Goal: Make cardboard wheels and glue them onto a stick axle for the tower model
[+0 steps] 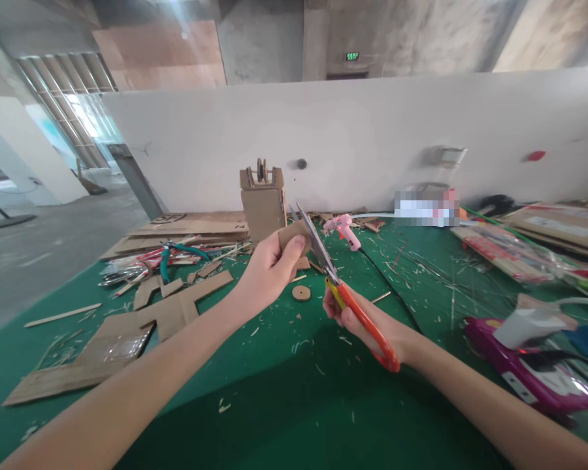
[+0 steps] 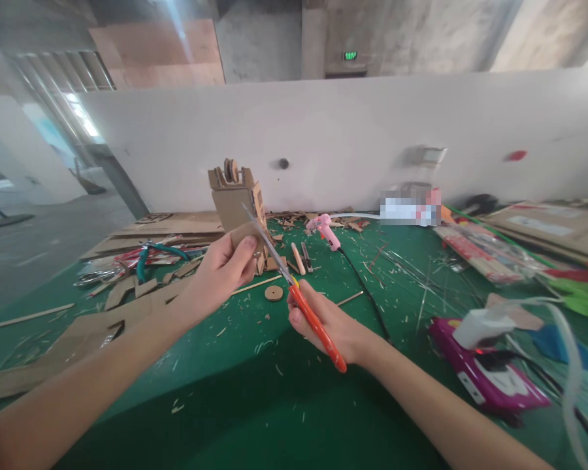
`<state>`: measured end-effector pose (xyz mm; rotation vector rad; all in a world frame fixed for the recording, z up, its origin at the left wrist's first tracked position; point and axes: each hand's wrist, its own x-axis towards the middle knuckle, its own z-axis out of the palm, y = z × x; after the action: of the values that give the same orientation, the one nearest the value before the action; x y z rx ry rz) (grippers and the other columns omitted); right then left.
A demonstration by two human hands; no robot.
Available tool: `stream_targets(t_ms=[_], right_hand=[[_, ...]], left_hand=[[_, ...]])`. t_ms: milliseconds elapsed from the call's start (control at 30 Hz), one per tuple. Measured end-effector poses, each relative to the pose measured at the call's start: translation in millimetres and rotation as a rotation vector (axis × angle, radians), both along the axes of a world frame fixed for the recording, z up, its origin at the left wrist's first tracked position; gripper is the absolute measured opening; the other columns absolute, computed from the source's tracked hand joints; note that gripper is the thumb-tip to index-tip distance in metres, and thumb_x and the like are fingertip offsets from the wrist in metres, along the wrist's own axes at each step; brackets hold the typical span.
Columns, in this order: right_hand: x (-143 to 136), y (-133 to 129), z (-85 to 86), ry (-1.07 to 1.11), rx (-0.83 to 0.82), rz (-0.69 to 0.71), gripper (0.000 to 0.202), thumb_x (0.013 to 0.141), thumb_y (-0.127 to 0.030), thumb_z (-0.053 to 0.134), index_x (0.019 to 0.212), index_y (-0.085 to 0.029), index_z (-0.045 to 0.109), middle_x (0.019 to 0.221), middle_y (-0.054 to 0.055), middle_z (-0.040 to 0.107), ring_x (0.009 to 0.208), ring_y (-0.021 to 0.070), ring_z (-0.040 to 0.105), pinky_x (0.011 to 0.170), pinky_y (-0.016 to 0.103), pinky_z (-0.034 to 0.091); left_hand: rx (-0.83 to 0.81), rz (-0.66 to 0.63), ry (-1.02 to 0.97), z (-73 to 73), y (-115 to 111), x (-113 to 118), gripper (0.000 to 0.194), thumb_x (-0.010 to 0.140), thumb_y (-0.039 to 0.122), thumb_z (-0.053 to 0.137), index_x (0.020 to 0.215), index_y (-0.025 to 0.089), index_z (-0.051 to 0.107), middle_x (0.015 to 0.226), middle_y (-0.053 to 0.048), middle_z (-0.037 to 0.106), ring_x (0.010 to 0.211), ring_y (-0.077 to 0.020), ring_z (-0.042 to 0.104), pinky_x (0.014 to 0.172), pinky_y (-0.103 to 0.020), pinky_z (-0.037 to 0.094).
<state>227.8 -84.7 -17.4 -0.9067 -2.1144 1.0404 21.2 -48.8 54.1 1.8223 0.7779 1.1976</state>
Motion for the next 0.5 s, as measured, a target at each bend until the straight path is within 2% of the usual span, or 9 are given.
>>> stream_targets(t_ms=[200,500], right_hand=[[0,1,-4.8,0.029,0.007,-0.057,0.047,0.092,-0.066,0.033,0.102,-0.022,0.044,0.085,0.001,0.045,0.070,0.0137,0.040,0.063,0.028,0.040],[-7,1,5.8,-0.065,0.079,-0.122,0.048,0.091,-0.067,0.032,0.082,-0.021,0.041,0.072,-0.002,0.037,0.061,0.0119,0.034,0.053,0.026,0.036]], left_hand=[[-0.046,-0.015,-0.044,-8.4,2,2,0.030,0.094,0.047,0.045,0.081,0.020,0.043,0.046,0.009,0.031,0.039,-0.0063,0.026,0.038,-0.021,0.022],[-0.026,-0.041,0.009,-6.0,3,-2,0.030,0.094,0.046,0.044,0.079,0.021,0.041,0.049,0.009,0.029,0.040,-0.0069,0.024,0.038,-0.023,0.021]])
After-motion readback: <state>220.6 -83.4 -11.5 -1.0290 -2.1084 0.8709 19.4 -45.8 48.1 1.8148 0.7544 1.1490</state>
